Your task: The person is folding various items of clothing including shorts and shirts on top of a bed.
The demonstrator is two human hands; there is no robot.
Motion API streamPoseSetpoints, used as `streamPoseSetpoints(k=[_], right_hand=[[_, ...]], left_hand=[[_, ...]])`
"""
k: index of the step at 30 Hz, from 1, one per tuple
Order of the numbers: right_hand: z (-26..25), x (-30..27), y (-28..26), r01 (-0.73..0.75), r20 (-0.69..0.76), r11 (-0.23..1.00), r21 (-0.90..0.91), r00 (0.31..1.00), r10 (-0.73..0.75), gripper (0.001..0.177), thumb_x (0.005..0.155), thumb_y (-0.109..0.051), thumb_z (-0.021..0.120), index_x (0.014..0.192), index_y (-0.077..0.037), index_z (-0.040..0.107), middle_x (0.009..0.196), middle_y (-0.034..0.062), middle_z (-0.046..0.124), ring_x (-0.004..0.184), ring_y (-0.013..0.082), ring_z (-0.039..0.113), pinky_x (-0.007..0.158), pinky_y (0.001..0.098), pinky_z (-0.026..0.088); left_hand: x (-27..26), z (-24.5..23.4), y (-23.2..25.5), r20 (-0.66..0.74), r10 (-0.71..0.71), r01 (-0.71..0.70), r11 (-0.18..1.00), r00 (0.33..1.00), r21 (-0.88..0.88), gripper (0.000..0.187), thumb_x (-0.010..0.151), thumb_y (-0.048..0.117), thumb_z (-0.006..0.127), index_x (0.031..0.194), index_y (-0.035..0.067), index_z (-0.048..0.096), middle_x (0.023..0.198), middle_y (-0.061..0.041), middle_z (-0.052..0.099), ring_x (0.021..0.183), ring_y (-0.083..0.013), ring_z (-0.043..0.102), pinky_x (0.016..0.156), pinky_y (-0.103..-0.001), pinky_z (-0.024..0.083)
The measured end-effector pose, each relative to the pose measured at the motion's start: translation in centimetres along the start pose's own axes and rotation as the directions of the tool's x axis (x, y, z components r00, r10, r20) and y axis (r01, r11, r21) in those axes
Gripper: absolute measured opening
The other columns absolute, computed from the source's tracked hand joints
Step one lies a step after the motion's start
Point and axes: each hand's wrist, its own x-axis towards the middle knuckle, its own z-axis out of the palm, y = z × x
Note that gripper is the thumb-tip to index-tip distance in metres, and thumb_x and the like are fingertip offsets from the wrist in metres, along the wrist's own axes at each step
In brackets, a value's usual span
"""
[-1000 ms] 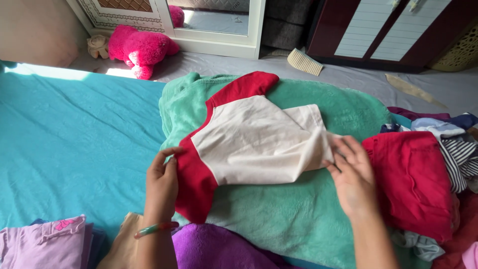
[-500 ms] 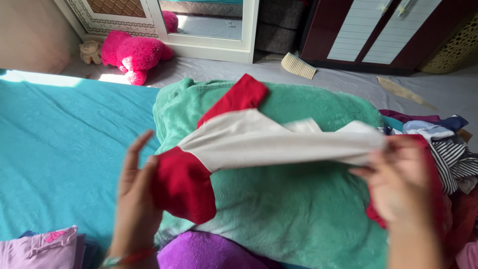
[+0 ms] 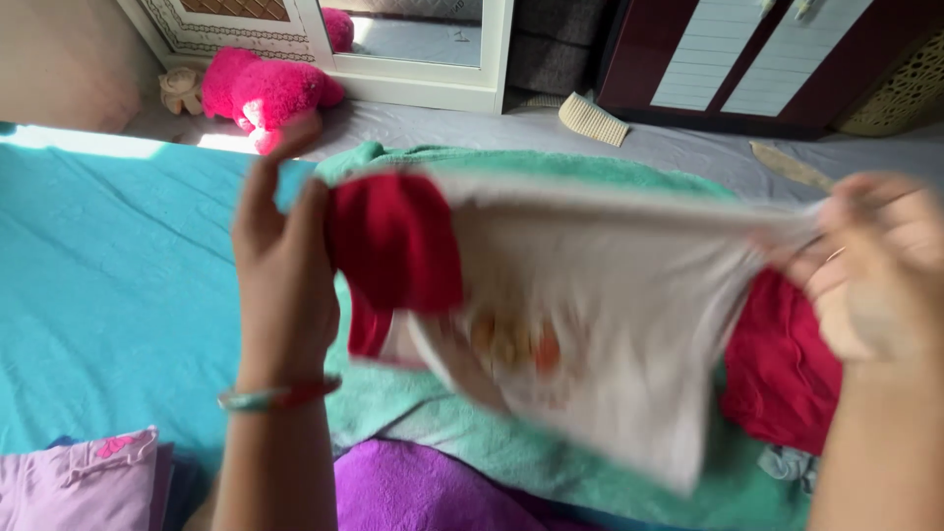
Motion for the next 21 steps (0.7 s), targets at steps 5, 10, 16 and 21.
streamPoseSetpoints(k=[5, 10, 16, 21], right_hand=[[-9.9, 3.4, 3.4, 0.257, -0.159, 0.853, -0.453, 0.919, -0.361, 0.032, 0.122, -0.021, 0.036, 0.111, -0.003, 0.060, 0.105, 0.0078, 0.061, 0.097, 0.0227, 0.065, 0.096, 0.0430, 0.057], [0.5, -3.2, 1.1, 0.409, 0.146, 0.269, -0.872, 0.741, -0.656, 0.021, 0.116, -0.010, 0.048, 0.100, 0.002, 0.056, 0.105, 0.0152, 0.061, 0.096, 0.0264, 0.062, 0.092, 0.0370, 0.053], [3.3, -9.6, 9.3, 0.160, 0.054, 0.390, -0.907, 0.961, -0.270, 0.030, 0.089, -0.009, 0.070, 0.119, -0.008, 0.067, 0.096, 0.0145, 0.072, 0.079, 0.0296, 0.071, 0.068, 0.0406, 0.055], [4.0, -11.5, 10.6, -0.007, -0.093, 0.357, -0.934, 0.970, -0.224, 0.031, 0.090, -0.019, 0.074, 0.119, -0.009, 0.068, 0.093, 0.0175, 0.072, 0.074, 0.0337, 0.071, 0.064, 0.0437, 0.055]], left_hand=[[1.0, 2.8, 4.7, 0.019, 0.295, -0.295, 0.952, 0.955, 0.079, 0.028, 0.119, -0.003, 0.051, 0.147, -0.005, 0.053, 0.114, -0.004, 0.063, 0.088, -0.0061, 0.055, 0.081, -0.021, 0.046], [-1.4, -3.4, -1.3, -0.042, 0.201, -0.164, 0.887, 0.979, 0.432, 0.028, 0.111, 0.004, 0.062, 0.137, -0.002, 0.057, 0.077, 0.008, 0.043, 0.067, -0.0016, 0.037, 0.055, -0.022, 0.030], [-9.7, -8.8, -8.3, -0.140, -0.388, 0.239, 0.222, 0.911, 0.945, 0.039, 0.092, 0.022, 0.064, 0.130, 0.024, 0.070, 0.081, -0.021, 0.071, 0.075, -0.0375, 0.072, 0.063, -0.043, 0.053], [-9.0, -4.9, -7.8, -0.296, -0.229, 0.334, 0.153, 0.927, 0.930, 0.036, 0.094, 0.041, 0.067, 0.118, 0.015, 0.065, 0.085, -0.015, 0.074, 0.083, -0.0411, 0.070, 0.067, -0.052, 0.052]])
